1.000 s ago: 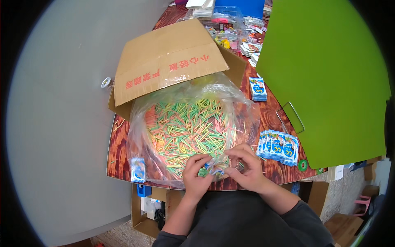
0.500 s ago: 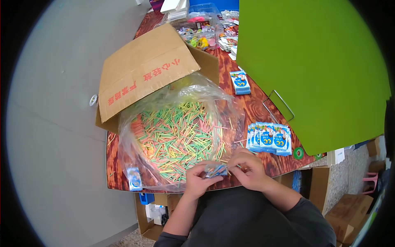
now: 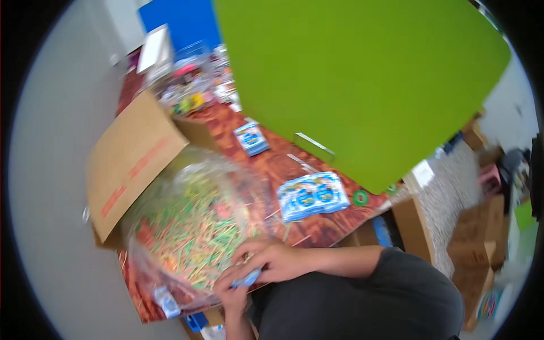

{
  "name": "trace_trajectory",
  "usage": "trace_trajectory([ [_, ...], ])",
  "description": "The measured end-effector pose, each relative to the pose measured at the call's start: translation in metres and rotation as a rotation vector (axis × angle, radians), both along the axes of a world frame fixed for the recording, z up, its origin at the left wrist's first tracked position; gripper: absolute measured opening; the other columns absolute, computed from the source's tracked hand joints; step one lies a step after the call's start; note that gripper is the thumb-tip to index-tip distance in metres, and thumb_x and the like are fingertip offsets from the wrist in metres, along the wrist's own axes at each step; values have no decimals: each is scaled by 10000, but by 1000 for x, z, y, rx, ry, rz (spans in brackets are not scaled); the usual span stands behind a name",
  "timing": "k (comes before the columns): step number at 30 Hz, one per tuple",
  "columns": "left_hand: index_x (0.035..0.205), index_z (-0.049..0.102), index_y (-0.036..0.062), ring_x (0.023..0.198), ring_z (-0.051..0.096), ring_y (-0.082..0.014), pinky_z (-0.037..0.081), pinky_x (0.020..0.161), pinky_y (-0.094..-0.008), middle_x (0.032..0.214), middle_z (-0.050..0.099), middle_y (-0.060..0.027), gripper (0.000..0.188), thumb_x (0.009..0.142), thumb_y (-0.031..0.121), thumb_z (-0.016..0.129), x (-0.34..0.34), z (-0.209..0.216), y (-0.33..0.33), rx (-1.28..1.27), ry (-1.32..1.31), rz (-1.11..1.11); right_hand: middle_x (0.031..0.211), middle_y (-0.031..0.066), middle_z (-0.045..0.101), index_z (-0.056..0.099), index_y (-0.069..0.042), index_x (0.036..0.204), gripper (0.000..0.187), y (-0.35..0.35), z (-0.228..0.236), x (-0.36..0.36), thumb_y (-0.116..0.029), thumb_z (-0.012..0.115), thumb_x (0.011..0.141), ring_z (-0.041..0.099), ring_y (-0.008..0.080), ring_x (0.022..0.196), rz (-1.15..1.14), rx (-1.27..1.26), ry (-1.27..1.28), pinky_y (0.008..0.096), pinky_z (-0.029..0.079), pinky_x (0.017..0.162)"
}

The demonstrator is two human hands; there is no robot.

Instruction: Packing small colorful items into blue labeled packets.

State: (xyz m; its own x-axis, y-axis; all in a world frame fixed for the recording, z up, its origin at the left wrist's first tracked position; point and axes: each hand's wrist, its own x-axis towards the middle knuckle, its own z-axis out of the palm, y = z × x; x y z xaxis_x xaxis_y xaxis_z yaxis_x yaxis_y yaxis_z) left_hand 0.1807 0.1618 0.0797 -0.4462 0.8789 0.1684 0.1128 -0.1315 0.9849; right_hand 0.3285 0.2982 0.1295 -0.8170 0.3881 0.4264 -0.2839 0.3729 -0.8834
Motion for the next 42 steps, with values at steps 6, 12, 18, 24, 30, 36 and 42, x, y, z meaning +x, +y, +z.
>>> trace_trajectory([
  [6, 979, 713, -51, 826, 653, -148, 522, 773, -294, 895, 705, -73, 219, 783, 34, 763, 7, -23, -16, -228, -46, -116, 1086, 100, 607, 710, -55, 1061, 264, -13, -17, 21, -79, 733, 798, 601, 273, 1024, 7, -180, -153, 372, 480, 892],
  [12, 1476, 323, -7, 948, 619, -180, 509, 819, -279, 1164, 601, -123, 858, 743, -12, 769, 23, -7, -10, -100, -61, -172, 910, 46, 708, 695, -53, 1070, 204, 34, -26, 78, -164, 708, 899, 665, 157, 843, -448, -400, -529, 321, 533, 758],
  [18, 1520, 264, 62, 1008, 584, -193, 482, 880, -287, 1235, 549, -151, 704, 900, 16, 593, -66, -29, -48, -24, 213, 414, 883, 86, 718, 693, 18, 1026, 254, 120, -43, 145, -151, 743, 843, 679, 134, 793, -864, -58, -791, 300, 535, 706],
  [24, 1437, 408, 15, 1101, 543, -280, 470, 924, -380, 1238, 535, -186, 526, 942, 109, 561, -157, -41, -129, -285, 594, 764, 904, 125, 668, 650, -63, 1148, 469, 112, -37, 117, -203, 817, 733, 651, 321, 863, -938, 125, -850, 443, 510, 807],
  [30, 1353, 447, -80, 1266, 425, -459, 298, 1116, -499, 1353, 452, -306, 673, 762, 118, 702, -167, -61, -153, -705, 873, 665, 1042, 126, 635, 657, -55, 1075, 341, 71, -43, 99, -130, 788, 768, 635, 285, 964, -953, 77, -606, 376, 514, 830],
  [36, 1074, 632, -16, 1062, 537, -425, 456, 901, -493, 1080, 585, -218, 312, 796, 119, 679, -161, -57, -124, -875, 1080, 626, 1103, 107, 631, 675, -76, 1037, 258, 9, -76, 33, -166, 747, 807, 621, 286, 1016, -394, 467, -401, 386, 511, 844],
  [42, 943, 693, 5, 844, 641, -364, 518, 736, -455, 935, 660, -163, 167, 799, 86, 665, -164, -51, -118, -922, 1086, 794, 1079, 103, 604, 652, -64, 1064, 266, 15, -59, -30, -204, 701, 844, 611, 303, 1006, -261, 577, -389, 412, 501, 854],
])
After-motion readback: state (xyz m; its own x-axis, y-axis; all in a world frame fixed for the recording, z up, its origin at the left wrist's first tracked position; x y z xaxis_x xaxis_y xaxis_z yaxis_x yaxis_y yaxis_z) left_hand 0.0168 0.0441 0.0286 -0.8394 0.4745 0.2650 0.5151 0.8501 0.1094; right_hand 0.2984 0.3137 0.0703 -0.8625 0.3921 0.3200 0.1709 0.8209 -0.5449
